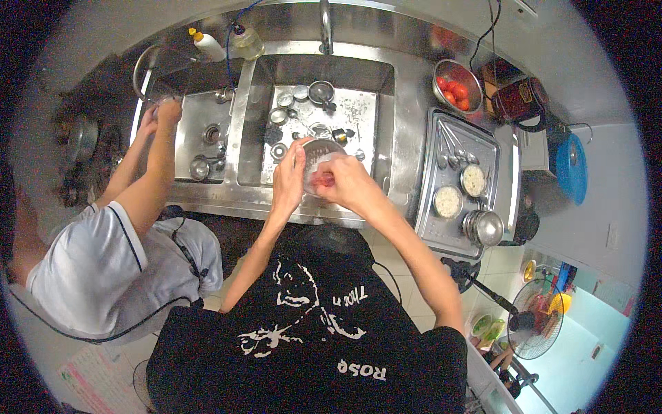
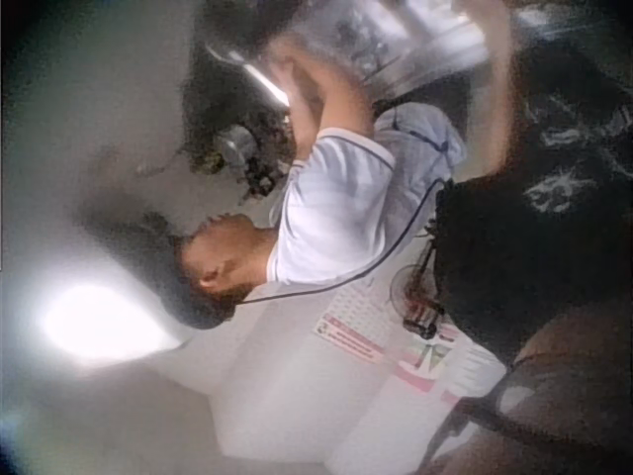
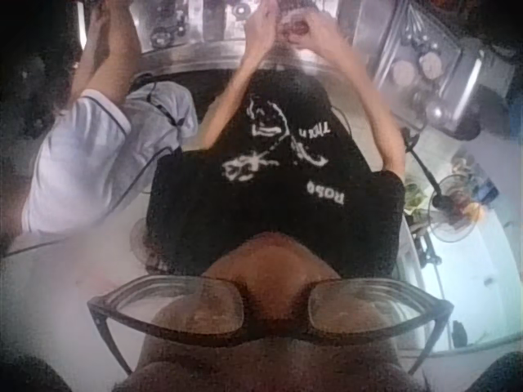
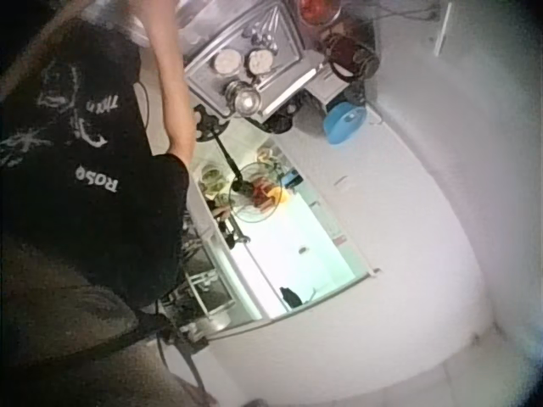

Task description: The person washes small metal bowls at a sink using a red cloth, scrubbing each bowl thoroughly before placing it on a drying tray.

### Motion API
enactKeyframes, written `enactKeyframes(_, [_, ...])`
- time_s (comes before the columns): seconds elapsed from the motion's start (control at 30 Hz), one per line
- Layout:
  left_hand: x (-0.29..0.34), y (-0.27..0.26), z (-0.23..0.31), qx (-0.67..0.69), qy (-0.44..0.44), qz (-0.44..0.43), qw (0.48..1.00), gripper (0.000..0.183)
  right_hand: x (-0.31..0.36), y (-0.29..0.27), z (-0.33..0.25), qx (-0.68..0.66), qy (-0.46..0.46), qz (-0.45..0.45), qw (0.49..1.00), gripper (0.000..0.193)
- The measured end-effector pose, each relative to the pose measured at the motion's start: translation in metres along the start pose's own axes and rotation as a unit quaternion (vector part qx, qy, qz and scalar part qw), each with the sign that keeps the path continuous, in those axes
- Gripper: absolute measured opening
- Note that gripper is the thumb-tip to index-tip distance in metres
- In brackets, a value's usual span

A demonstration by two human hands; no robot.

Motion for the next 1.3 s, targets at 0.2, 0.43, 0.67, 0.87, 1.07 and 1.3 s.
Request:
enactKeyframes(0.2, [-0.005, 0.012, -0.027, 0.049, -0.082, -0.036, 0.995, 0.048, -0.010, -0.014, -0.003, 0.194, -0.226, 0.161, 0.941, 0.026])
enactKeyframes(0.43, [-0.012, 0.005, -0.022, 0.084, -0.081, -0.030, 0.993, 0.045, 0.005, -0.017, -0.017, 0.203, -0.091, 0.163, 0.961, 0.030])
enactKeyframes(0.67, [-0.009, -0.001, -0.058, 0.228, -0.118, 0.031, 0.966, 0.051, 0.025, -0.040, 0.021, -0.252, 0.008, 0.206, 0.945, 0.024])
enactKeyframes(0.87, [0.002, 0.052, -0.067, 0.451, -0.321, -0.058, 0.831, 0.038, -0.029, -0.003, 0.059, -0.271, 0.018, 0.214, 0.938, 0.021])
enactKeyframes(1.07, [-0.010, 0.077, -0.112, 0.658, -0.444, -0.032, 0.607, 0.019, -0.028, 0.030, 0.015, -0.126, -0.117, 0.243, 0.955, 0.024])
enactKeyframes(1.3, [0.005, 0.063, -0.091, 0.523, -0.426, -0.120, 0.728, 0.021, -0.057, 0.000, 0.015, -0.206, -0.097, 0.205, 0.952, 0.029])
Point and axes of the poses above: each hand's wrist, its own x-axis away from the middle knuckle, its own y-axis out of the palm, z = x × y, the point moved 4 cm from there along -x, towards the middle knuckle, and after that the axes turned 3 degrees about z, right-handed, at the moved point
